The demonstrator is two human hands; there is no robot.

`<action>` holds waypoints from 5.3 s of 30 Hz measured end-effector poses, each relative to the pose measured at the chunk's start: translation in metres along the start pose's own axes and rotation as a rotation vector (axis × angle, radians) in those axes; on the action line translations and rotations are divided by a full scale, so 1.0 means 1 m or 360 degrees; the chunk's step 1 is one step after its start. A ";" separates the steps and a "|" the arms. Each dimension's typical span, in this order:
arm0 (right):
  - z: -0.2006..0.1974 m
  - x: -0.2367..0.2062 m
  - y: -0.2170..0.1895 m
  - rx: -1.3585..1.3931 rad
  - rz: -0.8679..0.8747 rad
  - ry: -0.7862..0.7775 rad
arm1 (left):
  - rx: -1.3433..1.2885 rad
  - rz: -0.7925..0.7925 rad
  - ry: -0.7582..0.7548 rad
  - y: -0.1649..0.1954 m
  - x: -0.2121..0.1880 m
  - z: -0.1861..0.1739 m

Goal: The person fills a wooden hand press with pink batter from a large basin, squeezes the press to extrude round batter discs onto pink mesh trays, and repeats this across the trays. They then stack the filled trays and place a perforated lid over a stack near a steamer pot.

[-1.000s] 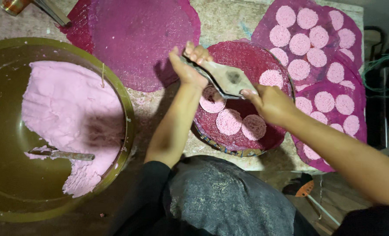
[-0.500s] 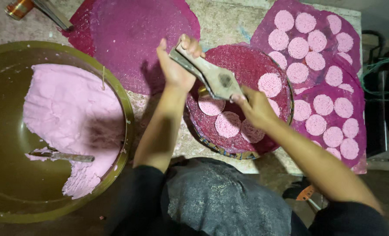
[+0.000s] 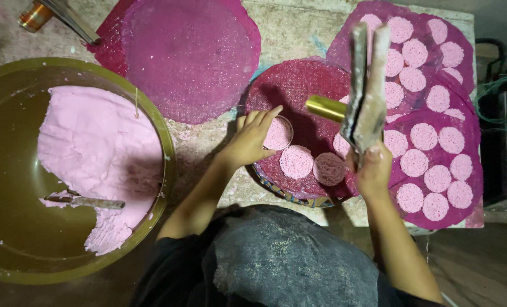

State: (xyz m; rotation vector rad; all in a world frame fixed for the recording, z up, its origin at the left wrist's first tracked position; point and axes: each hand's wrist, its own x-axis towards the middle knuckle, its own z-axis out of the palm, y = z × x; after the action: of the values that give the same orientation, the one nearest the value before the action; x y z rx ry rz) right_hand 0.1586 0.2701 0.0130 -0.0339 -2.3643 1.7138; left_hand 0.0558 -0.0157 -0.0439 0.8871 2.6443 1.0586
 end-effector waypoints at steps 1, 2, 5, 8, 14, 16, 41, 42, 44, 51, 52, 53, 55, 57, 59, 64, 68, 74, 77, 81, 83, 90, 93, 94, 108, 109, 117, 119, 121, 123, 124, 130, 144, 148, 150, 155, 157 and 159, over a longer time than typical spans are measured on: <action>-0.005 -0.007 0.004 -0.0009 0.0026 0.0041 | -0.0013 -0.0011 -0.0006 -0.001 0.001 0.000; -0.011 -0.015 0.007 -0.0017 0.0052 0.0082 | -0.0025 -0.0024 -0.0014 -0.003 0.001 0.001; -0.029 -0.036 0.017 0.0106 -0.0004 0.0182 | -0.0086 -0.0104 -0.0086 -0.010 0.007 -0.003; -0.044 -0.055 0.023 0.0231 0.0073 0.0308 | -0.0032 -0.0131 -0.0102 -0.013 0.030 -0.012; -0.052 -0.068 0.020 0.0337 -0.0026 0.0317 | 0.0108 -0.0074 -0.0052 0.028 0.084 -0.042; -0.051 -0.070 0.005 0.0104 0.0014 0.0262 | 0.0011 0.0240 -0.0035 0.062 0.085 -0.050; 0.102 -0.012 -0.229 0.0198 -0.0831 -0.2709 | -0.0099 -0.0051 -0.0300 0.141 -0.272 -0.197; 0.109 -0.007 -0.232 0.0172 -0.0929 -0.2674 | -0.0272 -0.0053 -0.0166 0.123 -0.288 -0.204; 0.126 0.002 -0.240 0.0145 -0.1131 -0.2608 | -0.0755 -0.0075 0.0131 0.078 -0.314 -0.218; 0.232 0.070 -0.279 -0.1386 -0.3235 -0.1038 | -0.1897 0.0123 0.0364 -0.003 -0.384 -0.202; 0.255 0.079 -0.284 -0.1524 -0.3412 -0.1011 | -0.1894 0.0130 0.0360 -0.008 -0.385 -0.193; 0.267 0.083 -0.287 -0.1480 -0.3324 -0.0953 | -0.1891 0.0132 0.0375 -0.014 -0.384 -0.183; 0.302 0.078 -0.283 -0.1230 -0.3075 -0.0782 | -0.1844 0.0114 0.0667 -0.030 -0.392 -0.177; 0.338 0.065 -0.271 -0.0861 -0.2742 -0.0547 | -0.1570 0.0027 0.1127 -0.051 -0.407 -0.181; 0.395 0.038 -0.243 -0.0941 -0.1841 -0.1141 | -0.0921 -0.0174 0.1409 -0.072 -0.420 -0.185; 0.519 -0.050 -0.158 -0.1302 -0.1307 -0.1877 | 0.1029 -0.0747 0.1765 -0.110 -0.434 -0.181; 0.562 -0.061 -0.150 -0.1676 -0.1720 -0.1830 | 0.0895 -0.0848 0.1836 -0.118 -0.433 -0.168; 0.497 -0.040 -0.190 -0.0681 -0.1783 -0.2208 | 0.0763 -0.0900 0.1846 -0.116 -0.428 -0.160; 0.475 -0.066 -0.181 -0.0242 -0.1336 -0.2767 | 0.0690 -0.0927 0.1862 -0.115 -0.424 -0.159; 0.496 -0.081 -0.157 -0.0289 -0.1736 -0.2565 | 0.0586 -0.0950 0.1942 -0.118 -0.415 -0.166; 0.512 -0.080 -0.147 -0.0495 -0.1914 -0.2499 | 0.0561 -0.0956 0.1958 -0.121 -0.409 -0.172; 0.541 -0.069 -0.142 -0.0519 -0.1372 -0.2644 | 0.0511 -0.0997 0.1798 -0.116 -0.416 -0.166; 0.530 -0.082 -0.149 0.0278 -0.0804 -0.2360 | 0.0520 -0.0997 0.1744 -0.113 -0.419 -0.156; 0.525 -0.090 -0.150 0.0281 -0.0820 -0.2319 | 0.0517 -0.0998 0.1741 -0.112 -0.419 -0.154; 0.527 -0.057 -0.126 -0.0037 -0.1249 -0.2559 | 0.0496 -0.1026 0.1689 -0.105 -0.419 -0.154; 0.511 -0.044 -0.127 -0.0345 -0.1578 -0.2712 | 0.0487 -0.1031 0.1687 -0.104 -0.419 -0.153; 0.516 0.005 -0.090 -0.0326 -0.2619 -0.2781 | 0.0444 -0.1068 0.1639 -0.096 -0.417 -0.159; 0.526 0.004 -0.084 -0.0176 -0.2568 -0.2796 | 0.0454 -0.1067 0.1643 -0.095 -0.415 -0.161; 0.527 0.003 -0.086 -0.0118 -0.2595 -0.2731 | 0.0458 -0.1059 0.1650 -0.096 -0.413 -0.162; 0.519 0.005 -0.093 -0.0490 -0.2484 -0.2883 | 0.0464 -0.1054 0.1669 -0.095 -0.413 -0.162; 0.513 0.006 -0.098 -0.0678 -0.2416 -0.2952 | 0.0469 -0.1059 0.1675 -0.095 -0.413 -0.162; 0.511 0.033 -0.122 -0.0892 -0.2711 -0.2628 | 0.0499 -0.1084 0.1699 -0.086 -0.412 -0.161; 0.504 0.007 -0.154 -0.0487 -0.2159 -0.2348 | 0.0573 -0.1035 0.1845 -0.089 -0.402 -0.164; 0.518 -0.001 -0.179 -0.1373 -0.1760 -0.1902 | 0.0574 -0.1000 0.1910 -0.091 -0.400 -0.166; 0.531 0.001 -0.190 -0.1521 -0.1802 -0.2023 | 0.0571 -0.0988 0.1926 -0.091 -0.401 -0.166; 0.515 0.016 -0.209 -0.1725 -0.1681 -0.2017 | 0.0521 -0.0943 0.2001 -0.086 -0.401 -0.169; 0.489 0.024 -0.218 -0.1936 -0.1423 -0.2190 | 0.0503 -0.0922 0.2030 -0.085 -0.400 -0.171; 0.473 0.018 -0.223 -0.1756 -0.1461 -0.2285 | 0.0476 -0.0888 0.2074 -0.083 -0.399 -0.175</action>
State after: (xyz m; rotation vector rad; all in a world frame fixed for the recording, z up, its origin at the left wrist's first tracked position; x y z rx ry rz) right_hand 0.0750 -0.2407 0.0861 2.1901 -2.7799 -0.3605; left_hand 0.2800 -0.3957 0.0011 -0.8966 3.6705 1.3242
